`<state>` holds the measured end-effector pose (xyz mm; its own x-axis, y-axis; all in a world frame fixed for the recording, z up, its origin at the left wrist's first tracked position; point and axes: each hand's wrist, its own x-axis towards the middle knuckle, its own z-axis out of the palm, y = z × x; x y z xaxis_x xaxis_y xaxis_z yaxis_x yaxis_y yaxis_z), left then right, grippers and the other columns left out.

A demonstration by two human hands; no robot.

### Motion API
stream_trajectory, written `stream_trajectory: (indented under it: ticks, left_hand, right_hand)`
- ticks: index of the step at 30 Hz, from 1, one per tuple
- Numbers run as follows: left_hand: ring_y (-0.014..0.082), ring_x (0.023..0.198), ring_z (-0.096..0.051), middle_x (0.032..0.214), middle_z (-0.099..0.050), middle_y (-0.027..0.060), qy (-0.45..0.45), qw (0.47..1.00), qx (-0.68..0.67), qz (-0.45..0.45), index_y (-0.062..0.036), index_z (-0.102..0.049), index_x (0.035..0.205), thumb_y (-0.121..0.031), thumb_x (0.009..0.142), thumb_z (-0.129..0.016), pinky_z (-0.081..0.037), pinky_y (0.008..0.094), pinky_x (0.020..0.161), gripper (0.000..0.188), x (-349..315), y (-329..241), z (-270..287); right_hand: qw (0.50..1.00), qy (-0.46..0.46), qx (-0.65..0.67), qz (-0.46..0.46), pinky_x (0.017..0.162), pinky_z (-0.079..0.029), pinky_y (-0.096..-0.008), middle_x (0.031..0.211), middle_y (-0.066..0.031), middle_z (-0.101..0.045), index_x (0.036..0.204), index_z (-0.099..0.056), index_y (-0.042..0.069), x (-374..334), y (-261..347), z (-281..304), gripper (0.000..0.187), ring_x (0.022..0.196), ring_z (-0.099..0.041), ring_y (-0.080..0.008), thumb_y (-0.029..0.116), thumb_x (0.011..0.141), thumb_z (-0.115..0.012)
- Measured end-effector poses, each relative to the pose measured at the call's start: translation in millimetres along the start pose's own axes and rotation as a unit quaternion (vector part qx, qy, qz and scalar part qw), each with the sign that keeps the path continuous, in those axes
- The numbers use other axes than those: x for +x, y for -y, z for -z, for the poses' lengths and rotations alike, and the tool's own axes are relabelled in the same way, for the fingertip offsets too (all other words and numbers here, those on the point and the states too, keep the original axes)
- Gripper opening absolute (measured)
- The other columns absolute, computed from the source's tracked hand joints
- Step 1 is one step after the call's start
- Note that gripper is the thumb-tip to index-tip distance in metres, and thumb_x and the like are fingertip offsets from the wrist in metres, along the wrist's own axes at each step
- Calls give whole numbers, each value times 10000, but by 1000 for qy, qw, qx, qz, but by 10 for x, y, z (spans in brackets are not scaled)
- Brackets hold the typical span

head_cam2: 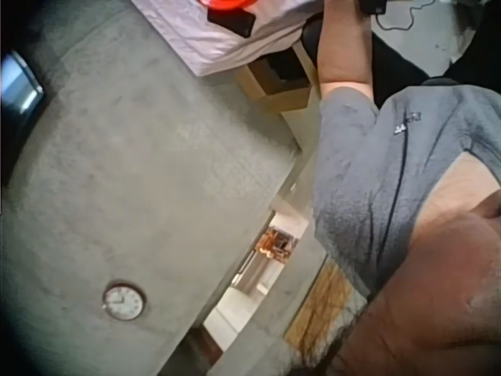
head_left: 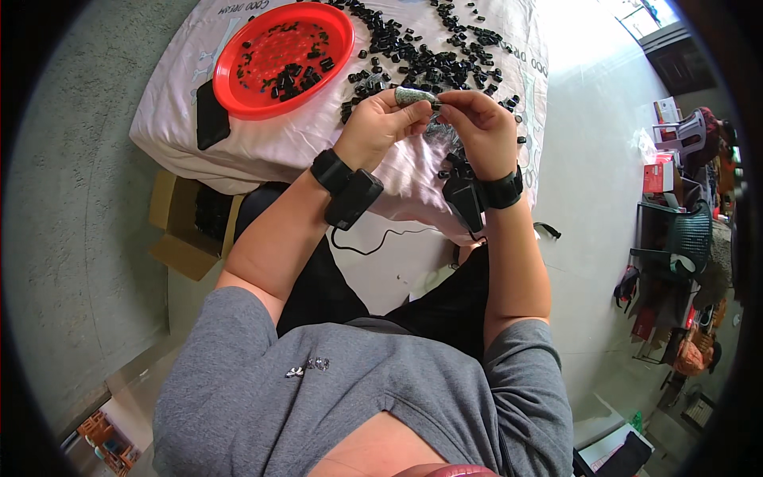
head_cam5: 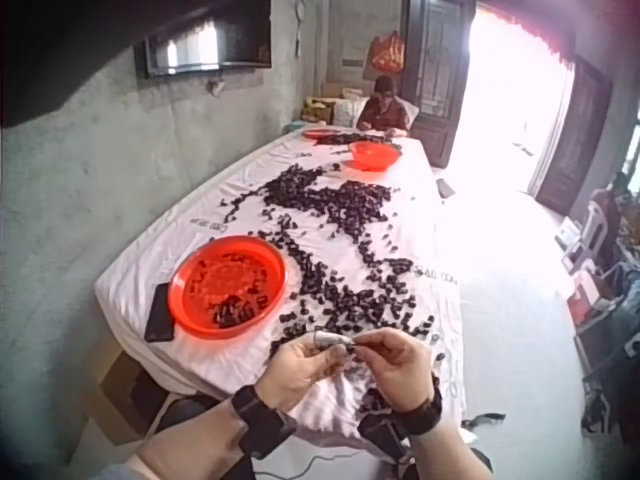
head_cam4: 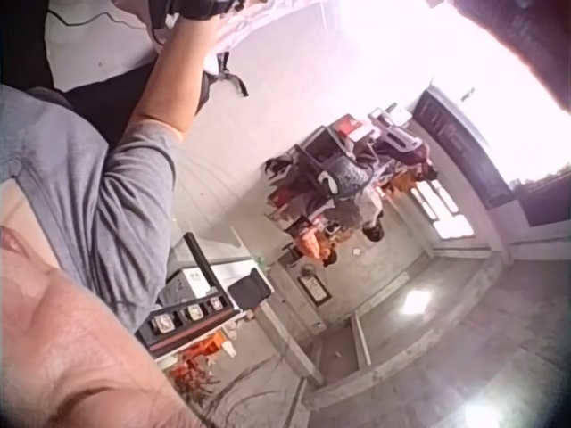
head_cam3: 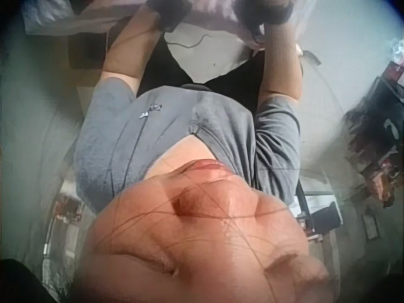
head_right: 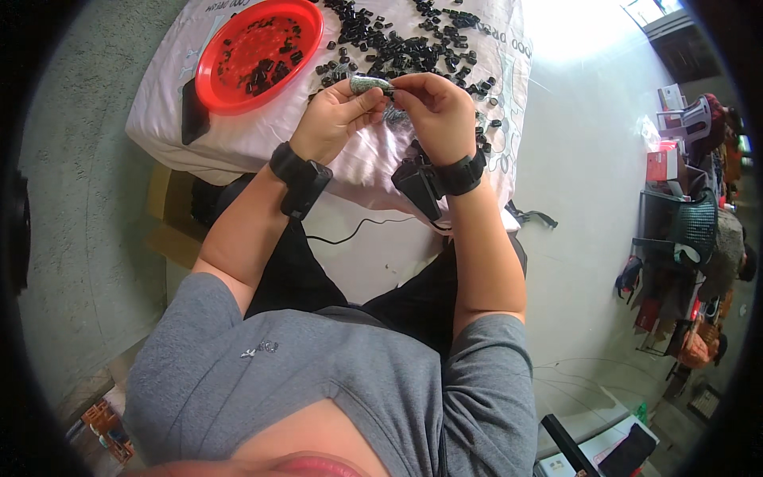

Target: Cleaning small black plastic parts by wiping them with a sponge.

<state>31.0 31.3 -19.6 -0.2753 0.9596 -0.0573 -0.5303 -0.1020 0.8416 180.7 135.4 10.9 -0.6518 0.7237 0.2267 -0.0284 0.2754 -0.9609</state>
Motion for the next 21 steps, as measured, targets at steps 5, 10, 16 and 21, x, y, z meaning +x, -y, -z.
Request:
stream_trajectory:
  ticks: [5, 10, 16, 21]
  left_hand:
    - [127, 911, -648, 1012, -678, 54, 64, 993, -68, 67, -5, -631, 1121, -246, 953, -652, -534, 268, 858, 295, 33, -50, 83]
    - [144, 987, -638, 1064, -664, 69, 107, 987, -82, 92, 22, -601, 1185, -294, 957, -637, -528, 287, 904, 392, 29, -62, 73]
    - [157, 999, -636, 1112, -650, 96, 128, 986, -53, 93, 35, -588, 1215, -260, 984, -597, -524, 312, 951, 376, 32, -64, 113]
    - [165, 1048, -637, 1127, -651, 96, 127, 991, 22, 37, 38, -599, 1182, -216, 1013, -555, -518, 318, 971, 308, 0, 47, 44]
  right_hand:
    - [997, -19, 71, 9, 693, -523, -243, 876, -59, -697, 969, -726, -4, -4, 7, -43, 142, 770, -658, -104, -7, 832, -690]
    - [995, -21, -47, 83, 685, -514, -251, 919, -56, -653, 956, -746, 31, 1, -20, -37, 140, 774, -627, -118, 26, 822, -706]
    - [993, -22, -75, 94, 683, -510, -250, 935, -59, -636, 1009, -743, 44, -12, 4, -74, 177, 774, -625, -129, 83, 838, -718]
    - [996, 63, 20, -53, 667, -513, -250, 840, -79, -704, 1149, -677, 5, -40, -12, -81, 341, 710, -627, -108, 188, 865, -722]
